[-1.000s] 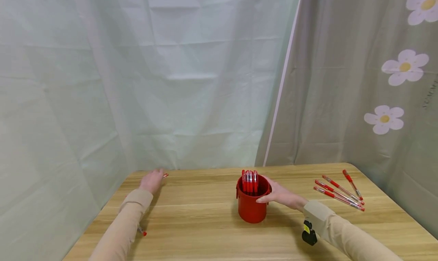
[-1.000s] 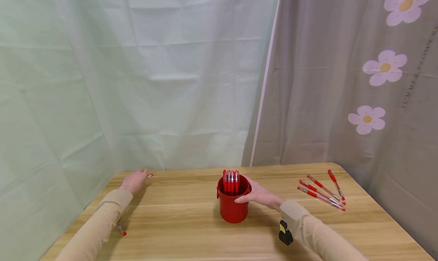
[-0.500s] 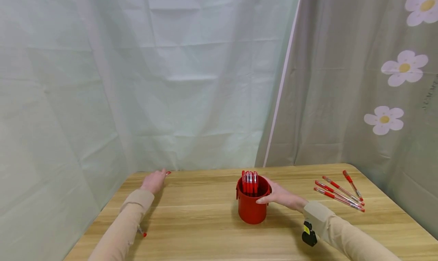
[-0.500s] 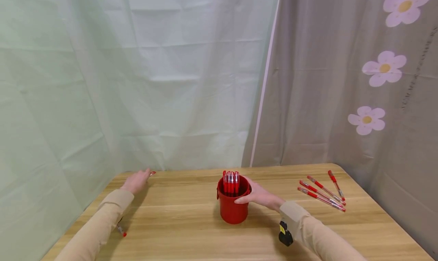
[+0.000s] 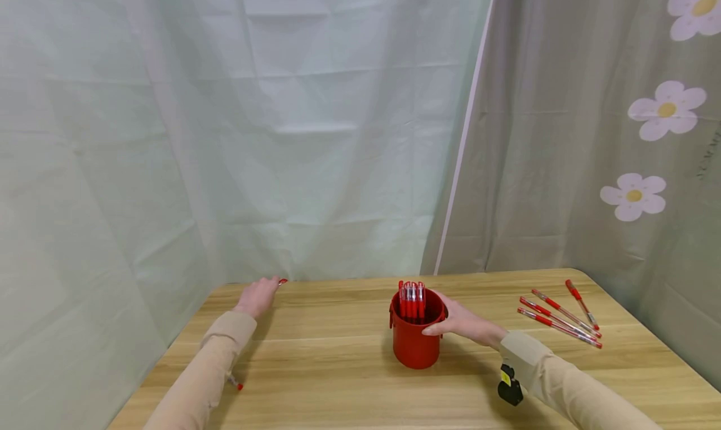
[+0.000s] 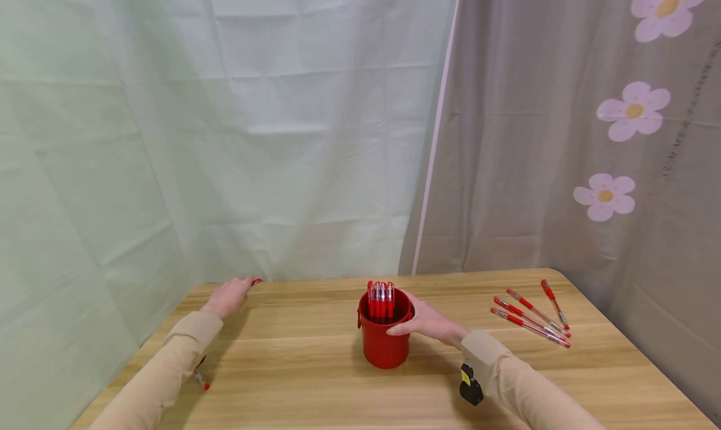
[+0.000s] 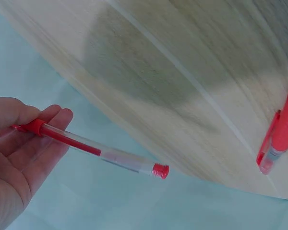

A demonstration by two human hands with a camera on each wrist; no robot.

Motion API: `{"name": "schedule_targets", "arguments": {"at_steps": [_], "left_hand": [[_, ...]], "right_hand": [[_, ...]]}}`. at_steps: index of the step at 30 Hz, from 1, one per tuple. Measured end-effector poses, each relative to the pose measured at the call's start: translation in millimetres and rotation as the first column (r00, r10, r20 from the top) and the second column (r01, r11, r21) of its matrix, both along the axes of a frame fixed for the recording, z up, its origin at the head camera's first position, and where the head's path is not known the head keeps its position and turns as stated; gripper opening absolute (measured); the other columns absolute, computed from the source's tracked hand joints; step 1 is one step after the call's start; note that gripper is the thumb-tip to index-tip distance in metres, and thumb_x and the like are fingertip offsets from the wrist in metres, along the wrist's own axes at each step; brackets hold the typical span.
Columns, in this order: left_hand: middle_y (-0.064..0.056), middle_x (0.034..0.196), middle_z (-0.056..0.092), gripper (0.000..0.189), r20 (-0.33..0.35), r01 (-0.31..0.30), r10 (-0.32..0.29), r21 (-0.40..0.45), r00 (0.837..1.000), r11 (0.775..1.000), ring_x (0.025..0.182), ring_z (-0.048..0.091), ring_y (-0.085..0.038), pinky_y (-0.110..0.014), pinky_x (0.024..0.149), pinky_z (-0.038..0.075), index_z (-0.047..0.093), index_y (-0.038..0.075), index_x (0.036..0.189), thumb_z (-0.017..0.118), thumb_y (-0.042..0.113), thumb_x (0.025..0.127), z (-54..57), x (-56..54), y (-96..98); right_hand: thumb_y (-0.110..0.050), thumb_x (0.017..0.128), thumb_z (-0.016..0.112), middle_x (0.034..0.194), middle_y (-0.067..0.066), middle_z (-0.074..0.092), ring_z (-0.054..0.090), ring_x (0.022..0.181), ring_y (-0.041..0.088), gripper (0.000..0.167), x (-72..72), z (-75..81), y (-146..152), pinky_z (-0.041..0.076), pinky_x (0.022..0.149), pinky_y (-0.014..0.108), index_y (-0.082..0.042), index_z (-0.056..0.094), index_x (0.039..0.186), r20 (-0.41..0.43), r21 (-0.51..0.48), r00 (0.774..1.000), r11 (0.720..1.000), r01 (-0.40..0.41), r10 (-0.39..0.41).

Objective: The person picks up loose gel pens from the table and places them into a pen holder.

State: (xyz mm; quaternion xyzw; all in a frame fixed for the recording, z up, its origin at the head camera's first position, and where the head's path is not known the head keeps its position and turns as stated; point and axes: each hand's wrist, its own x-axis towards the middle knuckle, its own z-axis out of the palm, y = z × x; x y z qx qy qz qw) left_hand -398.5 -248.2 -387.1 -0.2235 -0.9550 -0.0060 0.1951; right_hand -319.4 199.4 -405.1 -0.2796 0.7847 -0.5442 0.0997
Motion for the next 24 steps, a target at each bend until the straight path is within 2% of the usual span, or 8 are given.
{"name": "schedule_targets", "arguments": {"at_steps": [10, 14, 19, 24], "left_hand": [[-0.018, 0.062, 0.053, 0.024, -0.051, 0.061, -0.059, 0.047, 0.997, 0.997, 0.053, 0.055, -0.033, -0.039, 0.042, 0.045, 0.052, -0.009, 0.101, 0.056, -0.015, 0.079, 6.5, -3.6, 8.0], [-0.015, 0.06, 0.052, 0.019, -0.049, 0.07, -0.067, 0.054, 0.997, 0.996, 0.051, 0.054, -0.031, -0.037, 0.041, 0.043, 0.051, -0.007, 0.096, 0.057, -0.014, 0.079, 11.7, -3.2, 12.1], [-0.012, 0.06, 0.052, 0.017, -0.036, 0.081, -0.077, 0.115, 0.996, 0.99, 0.047, 0.051, -0.026, -0.034, 0.04, 0.041, 0.048, -0.002, 0.088, 0.059, -0.012, 0.079, 17.9, -0.6, 22.6], [-0.01, 0.06, 0.053, 0.019, -0.065, 0.096, -0.087, 0.156, 0.994, 0.983, 0.046, 0.05, -0.024, -0.034, 0.04, 0.04, 0.048, 0.001, 0.085, 0.062, -0.01, 0.078, 21.6, 2.5, 35.9]], "right_hand": [[-0.02, 0.077, 0.071, 0.134, 0.01, 0.039, 0.037, 0.119, 0.027, 0.079, -0.7, -1.6, 1, 0.035, 0.09, 0.047, -0.008, 0.024, 0.14, -0.012, 0.001, 1.0, 1.0, -0.005, 0.005], [-0.02, 0.077, 0.071, 0.132, 0.01, 0.041, 0.039, 0.117, 0.026, 0.078, -1.9, -2.4, 1, 0.036, 0.089, 0.044, -0.007, 0.026, 0.139, -0.009, 0.0, 1.0, 1.0, 0.001, -0.001], [-0.021, 0.076, 0.072, 0.13, 0.011, 0.042, 0.041, 0.115, 0.027, 0.078, -1.1, -2.0, 2, 0.037, 0.089, 0.043, -0.005, 0.027, 0.138, 0.0, -0.01, 1.0, 1.0, 0.004, -0.004], [-0.019, 0.077, 0.071, 0.13, 0.01, 0.042, 0.041, 0.115, 0.026, 0.075, -1.7, -2.3, 2, 0.036, 0.09, 0.042, -0.006, 0.029, 0.138, -0.002, -0.017, 1.0, 1.0, -0.013, 0.013]]}}
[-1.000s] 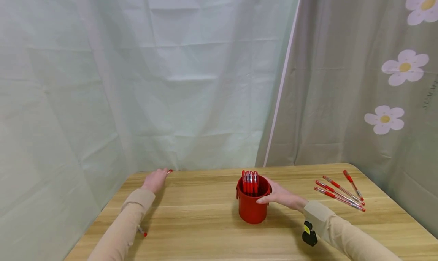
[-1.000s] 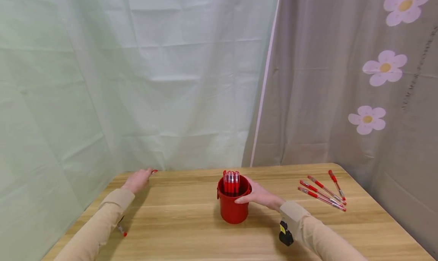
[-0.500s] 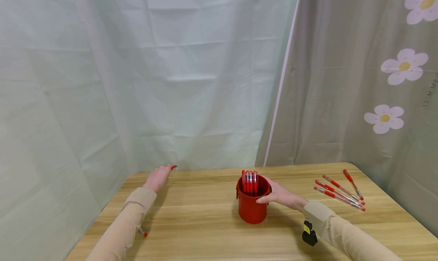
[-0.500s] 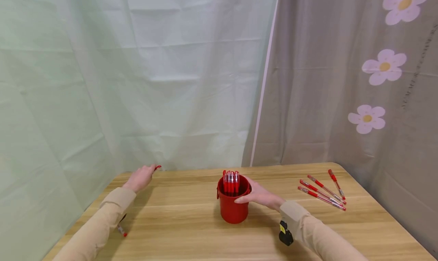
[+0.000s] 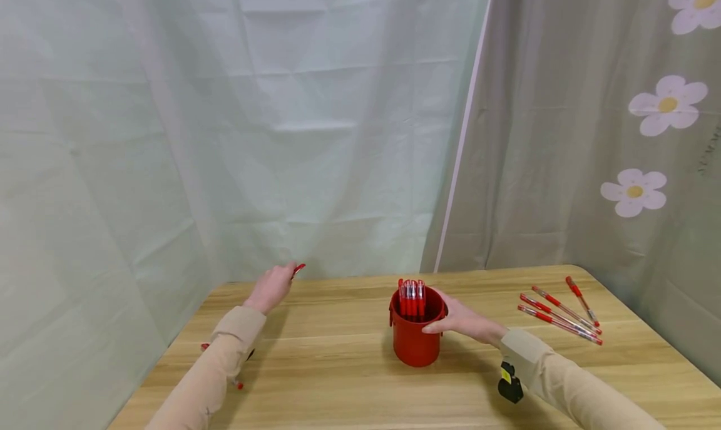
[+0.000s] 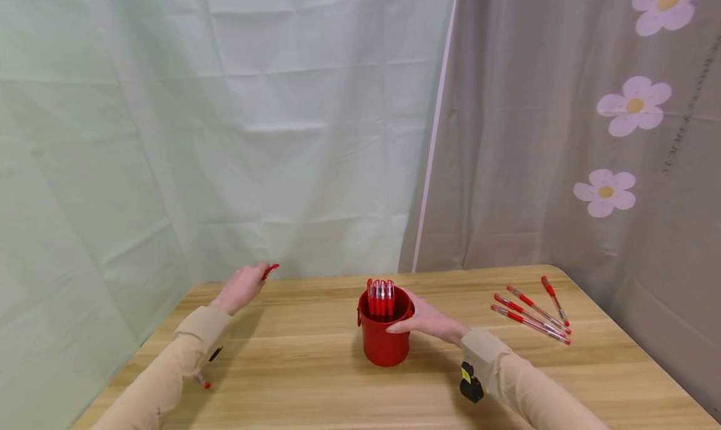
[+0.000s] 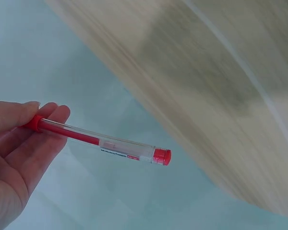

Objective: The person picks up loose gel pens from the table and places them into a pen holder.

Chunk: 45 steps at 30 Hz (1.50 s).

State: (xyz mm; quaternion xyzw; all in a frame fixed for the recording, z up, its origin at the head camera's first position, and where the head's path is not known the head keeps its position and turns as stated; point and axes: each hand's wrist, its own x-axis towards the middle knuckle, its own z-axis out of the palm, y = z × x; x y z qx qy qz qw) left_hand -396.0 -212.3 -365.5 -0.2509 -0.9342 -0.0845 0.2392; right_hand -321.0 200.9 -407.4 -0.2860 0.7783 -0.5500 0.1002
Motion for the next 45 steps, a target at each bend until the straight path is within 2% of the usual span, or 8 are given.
{"name": "schedule_targets", "arguments": {"at_steps": [5, 8, 17, 19, 25, 32, 41, 45], "left_hand": [[-0.009, 0.061, 0.052, 0.02, -0.018, 0.019, -0.018, 0.026, 1.0, 0.999, 0.046, 0.05, -0.024, -0.033, 0.041, 0.04, 0.047, 0.003, 0.083, 0.064, -0.008, 0.077, 5.3, 4.1, 12.7], [-0.009, 0.061, 0.052, 0.022, -0.023, 0.036, -0.034, 0.045, 0.999, 0.998, 0.046, 0.049, -0.023, -0.033, 0.041, 0.04, 0.047, 0.003, 0.084, 0.063, -0.009, 0.076, 7.8, 4.6, 18.3], [-0.009, 0.058, 0.049, 0.021, -0.111, 0.154, -0.142, 0.106, 0.984, 0.982, 0.041, 0.04, -0.016, -0.028, 0.037, 0.035, 0.045, 0.002, 0.083, 0.06, -0.012, 0.077, 14.8, 9.6, 28.0], [-0.009, 0.058, 0.049, 0.021, -0.101, 0.141, -0.131, 0.098, 0.986, 0.985, 0.041, 0.04, -0.016, -0.029, 0.038, 0.036, 0.046, 0.001, 0.084, 0.062, -0.011, 0.077, 16.9, 9.2, 32.3], [-0.006, 0.054, 0.048, 0.024, -0.177, 0.13, -0.13, -0.015, 0.975, 0.991, 0.039, 0.04, -0.017, -0.028, 0.036, 0.034, 0.045, 0.003, 0.084, 0.063, -0.011, 0.076, 21.8, 11.2, 44.4], [-0.005, 0.052, 0.045, 0.024, -0.203, 0.18, -0.181, -0.027, 0.962, 0.983, 0.036, 0.036, -0.015, -0.025, 0.034, 0.031, 0.045, 0.002, 0.087, 0.064, -0.01, 0.077, 28.1, 19.7, 58.9], [-0.005, 0.051, 0.045, 0.028, -0.283, 0.224, -0.246, -0.107, 0.927, 0.969, 0.036, 0.034, -0.012, -0.021, 0.034, 0.029, 0.043, 0.002, 0.086, 0.064, -0.013, 0.075, 28.7, 26.1, 78.4], [-0.005, 0.052, 0.045, 0.027, -0.28, 0.242, -0.264, -0.111, 0.923, 0.964, 0.037, 0.034, -0.012, -0.02, 0.034, 0.029, 0.045, 0.002, 0.086, 0.065, -0.012, 0.075, 29.9, 30.8, 87.0]], "right_hand": [[-0.016, 0.078, 0.071, 0.13, 0.011, 0.042, 0.041, 0.115, 0.026, 0.074, 0.5, 1.8, -1, 0.035, 0.09, 0.043, -0.005, 0.028, 0.138, -0.008, -0.005, 1.0, 1.0, -0.007, 0.007], [-0.016, 0.079, 0.07, 0.13, 0.013, 0.042, 0.041, 0.115, 0.028, 0.074, 6.4, 8.6, -3, 0.036, 0.09, 0.043, -0.003, 0.028, 0.138, -0.015, -0.01, 1.0, 1.0, -0.019, 0.019], [-0.02, 0.078, 0.07, 0.131, 0.009, 0.042, 0.042, 0.115, 0.024, 0.074, -1.7, 1.8, -1, 0.036, 0.09, 0.04, -0.008, 0.029, 0.138, -0.022, -0.005, 0.999, 1.0, -0.028, 0.027], [-0.02, 0.079, 0.07, 0.132, 0.009, 0.041, 0.041, 0.116, 0.024, 0.074, -1.0, 2.1, -1, 0.036, 0.09, 0.04, -0.008, 0.028, 0.139, -0.019, -0.007, 0.999, 1.0, -0.027, 0.027], [-0.019, 0.079, 0.07, 0.132, 0.009, 0.041, 0.041, 0.116, 0.024, 0.075, 0.8, 2.8, 0, 0.036, 0.09, 0.04, -0.008, 0.027, 0.139, -0.012, -0.007, 1.0, 1.0, -0.02, 0.02], [-0.019, 0.079, 0.07, 0.132, 0.01, 0.041, 0.042, 0.115, 0.024, 0.075, -0.1, 1.8, 0, 0.037, 0.089, 0.039, -0.008, 0.027, 0.139, -0.008, -0.008, 1.0, 1.0, -0.019, 0.019], [-0.02, 0.079, 0.07, 0.13, 0.009, 0.042, 0.042, 0.114, 0.025, 0.073, -0.8, 1.8, 0, 0.038, 0.089, 0.039, -0.008, 0.029, 0.138, -0.004, -0.012, 1.0, 1.0, -0.022, 0.022], [-0.02, 0.078, 0.071, 0.13, 0.009, 0.043, 0.042, 0.115, 0.024, 0.073, 0.5, 2.4, -1, 0.037, 0.089, 0.039, -0.008, 0.03, 0.138, -0.005, 0.002, 1.0, 1.0, -0.017, 0.017]]}}
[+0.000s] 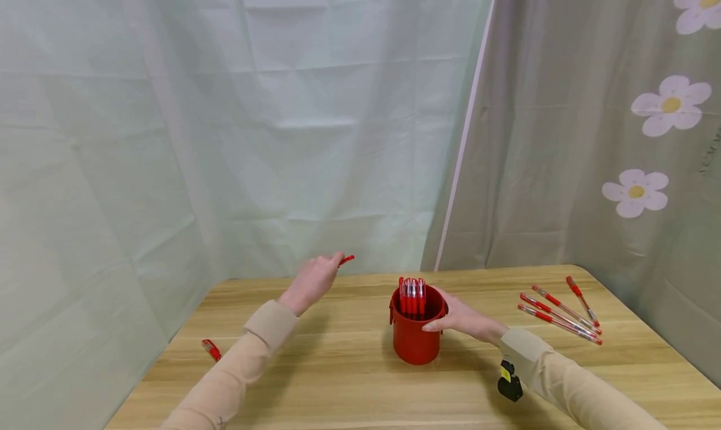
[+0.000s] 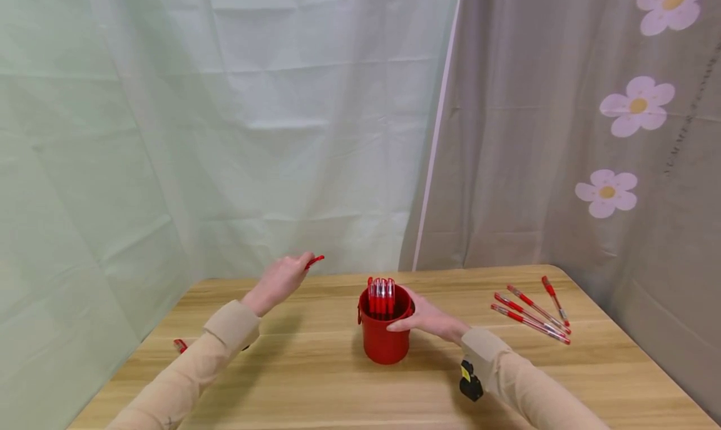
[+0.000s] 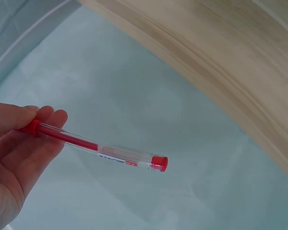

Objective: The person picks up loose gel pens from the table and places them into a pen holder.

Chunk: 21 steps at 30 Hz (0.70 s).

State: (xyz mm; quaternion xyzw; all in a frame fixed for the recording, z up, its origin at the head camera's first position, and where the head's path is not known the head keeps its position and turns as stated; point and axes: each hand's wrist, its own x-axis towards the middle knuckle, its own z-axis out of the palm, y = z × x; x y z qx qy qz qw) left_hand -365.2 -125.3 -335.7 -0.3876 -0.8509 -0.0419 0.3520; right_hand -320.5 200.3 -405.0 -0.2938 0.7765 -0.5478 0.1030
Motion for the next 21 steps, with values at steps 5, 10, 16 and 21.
{"name": "schedule_targets", "arguments": {"at_steps": [5, 10, 16, 21], "left_hand": [[-0.006, 0.057, 0.051, 0.024, 0.024, -0.001, 0.001, 0.006, 1.0, 1.0, 0.04, 0.042, -0.014, -0.02, 0.036, 0.033, 0.047, 0.003, 0.086, 0.065, -0.009, 0.076, 3.5, 4.0, 11.4], [-0.006, 0.057, 0.052, 0.021, 0.007, 0.039, -0.039, 0.007, 0.999, 0.999, 0.041, 0.045, -0.015, -0.021, 0.037, 0.036, 0.048, 0.003, 0.087, 0.066, -0.006, 0.078, 6.8, 8.5, 23.1], [-0.004, 0.055, 0.05, 0.022, 0.013, 0.093, -0.094, 0.073, 0.996, 0.993, 0.04, 0.043, -0.014, -0.02, 0.038, 0.038, 0.048, 0.002, 0.088, 0.065, -0.007, 0.078, 9.7, 13.1, 36.0], [-0.001, 0.053, 0.045, 0.022, 0.045, 0.119, -0.125, 0.117, 0.991, 0.986, 0.038, 0.038, -0.011, -0.018, 0.037, 0.034, 0.047, 0.003, 0.088, 0.065, -0.007, 0.079, 9.5, 15.2, 43.3]], "right_hand": [[-0.019, 0.078, 0.07, 0.13, 0.009, 0.042, 0.042, 0.114, 0.024, 0.073, 0.8, 0.8, 0, 0.037, 0.089, 0.04, -0.008, 0.029, 0.138, -0.002, -0.001, 1.0, 1.0, 0.004, -0.004], [-0.018, 0.078, 0.07, 0.13, 0.01, 0.042, 0.042, 0.115, 0.025, 0.074, 3.7, 3.5, -1, 0.037, 0.089, 0.04, -0.007, 0.028, 0.138, 0.001, 0.01, 1.0, 1.0, 0.012, -0.012], [-0.015, 0.079, 0.069, 0.13, 0.016, 0.042, 0.042, 0.114, 0.03, 0.074, 12.7, 14.5, -5, 0.037, 0.089, 0.042, 0.0, 0.027, 0.137, -0.005, -0.011, 1.0, 1.0, -0.007, 0.007], [-0.017, 0.079, 0.07, 0.131, 0.011, 0.041, 0.042, 0.115, 0.026, 0.074, 5.3, 4.5, -1, 0.037, 0.089, 0.04, -0.006, 0.028, 0.138, 0.01, -0.006, 1.0, 1.0, 0.006, -0.006]]}}
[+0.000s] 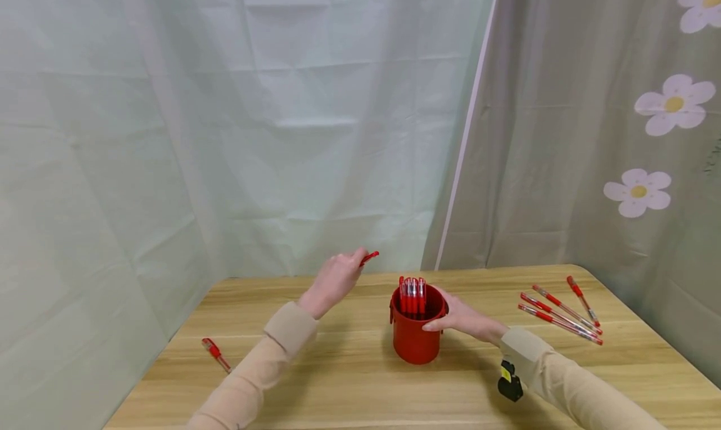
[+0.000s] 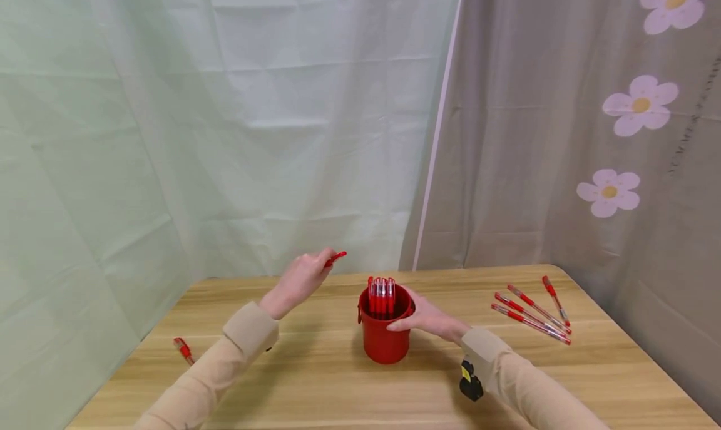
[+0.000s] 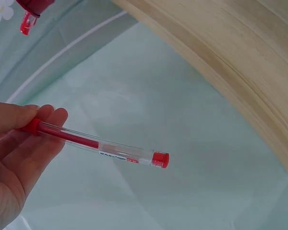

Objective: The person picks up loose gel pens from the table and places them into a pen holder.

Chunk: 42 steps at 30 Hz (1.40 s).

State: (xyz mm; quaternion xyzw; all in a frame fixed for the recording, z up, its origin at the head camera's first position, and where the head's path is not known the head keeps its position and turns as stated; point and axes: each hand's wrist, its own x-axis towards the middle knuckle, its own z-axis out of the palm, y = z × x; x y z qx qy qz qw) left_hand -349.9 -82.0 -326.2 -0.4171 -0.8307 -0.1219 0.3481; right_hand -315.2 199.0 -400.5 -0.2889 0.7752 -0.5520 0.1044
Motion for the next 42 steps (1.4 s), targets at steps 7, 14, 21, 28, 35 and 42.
{"name": "schedule_targets", "arguments": {"at_steps": [7, 14, 21, 28, 35, 42], "left_hand": [[0.0, 0.057, 0.046, 0.02, 0.049, 0.033, -0.035, 0.033, 0.998, 0.999, 0.039, 0.037, -0.009, -0.017, 0.037, 0.033, 0.048, 0.002, 0.092, 0.064, -0.005, 0.081, 4.6, 4.7, 9.0], [-0.004, 0.068, 0.056, 0.019, 0.066, 0.078, -0.081, 0.057, 0.995, 0.995, 0.047, 0.048, -0.012, -0.018, 0.044, 0.041, 0.05, 0.001, 0.094, 0.063, -0.004, 0.082, 15.2, 12.7, 20.8], [-0.008, 0.079, 0.061, 0.019, 0.122, 0.136, -0.149, 0.111, 0.981, 0.984, 0.059, 0.056, -0.015, -0.022, 0.053, 0.047, 0.051, -0.001, 0.096, 0.062, -0.006, 0.082, 26.5, 22.3, 32.7], [-0.01, 0.082, 0.064, 0.017, 0.206, 0.173, -0.214, 0.201, 0.955, 0.964, 0.064, 0.058, -0.013, -0.018, 0.054, 0.046, 0.05, 0.0, 0.096, 0.062, -0.002, 0.084, 34.3, 29.1, 42.8], [-0.009, 0.086, 0.064, 0.021, 0.316, 0.186, -0.282, 0.301, 0.906, 0.935, 0.075, 0.062, -0.014, -0.018, 0.057, 0.047, 0.05, 0.001, 0.102, 0.059, -0.005, 0.085, 39.4, 33.0, 51.5], [-0.012, 0.086, 0.062, 0.019, 0.331, 0.196, -0.32, 0.358, 0.888, 0.913, 0.076, 0.063, -0.017, -0.019, 0.062, 0.048, 0.049, -0.001, 0.1, 0.059, -0.006, 0.084, 38.9, 32.7, 60.4]], "right_hand": [[-0.017, 0.078, 0.07, 0.132, 0.011, 0.041, 0.042, 0.115, 0.026, 0.075, -2.9, -3.7, 1, 0.037, 0.089, 0.041, -0.007, 0.027, 0.139, -0.004, -0.003, 1.0, 1.0, -0.003, 0.003], [-0.018, 0.078, 0.071, 0.13, 0.01, 0.042, 0.043, 0.114, 0.025, 0.075, -6.1, -6.6, 4, 0.038, 0.088, 0.039, -0.006, 0.028, 0.138, -0.017, -0.003, 1.0, 1.0, 0.005, -0.005], [-0.018, 0.078, 0.071, 0.13, 0.01, 0.043, 0.043, 0.113, 0.026, 0.073, -3.8, -5.3, 5, 0.039, 0.087, 0.039, -0.007, 0.03, 0.137, 0.0, 0.002, 1.0, 1.0, 0.021, -0.021], [-0.014, 0.079, 0.069, 0.129, 0.012, 0.042, 0.043, 0.113, 0.027, 0.071, 1.5, 1.8, 3, 0.038, 0.088, 0.041, -0.005, 0.029, 0.137, 0.01, -0.001, 1.0, 1.0, 0.013, -0.013], [-0.015, 0.08, 0.068, 0.129, 0.015, 0.042, 0.042, 0.113, 0.03, 0.072, 9.2, 11.7, -1, 0.038, 0.088, 0.043, -0.001, 0.027, 0.137, 0.008, -0.009, 1.0, 1.0, -0.002, 0.002], [-0.017, 0.08, 0.069, 0.13, 0.01, 0.043, 0.043, 0.113, 0.026, 0.071, -5.4, -4.6, 2, 0.039, 0.088, 0.041, -0.007, 0.028, 0.138, 0.004, -0.017, 1.0, 1.0, -0.012, 0.012]]}}
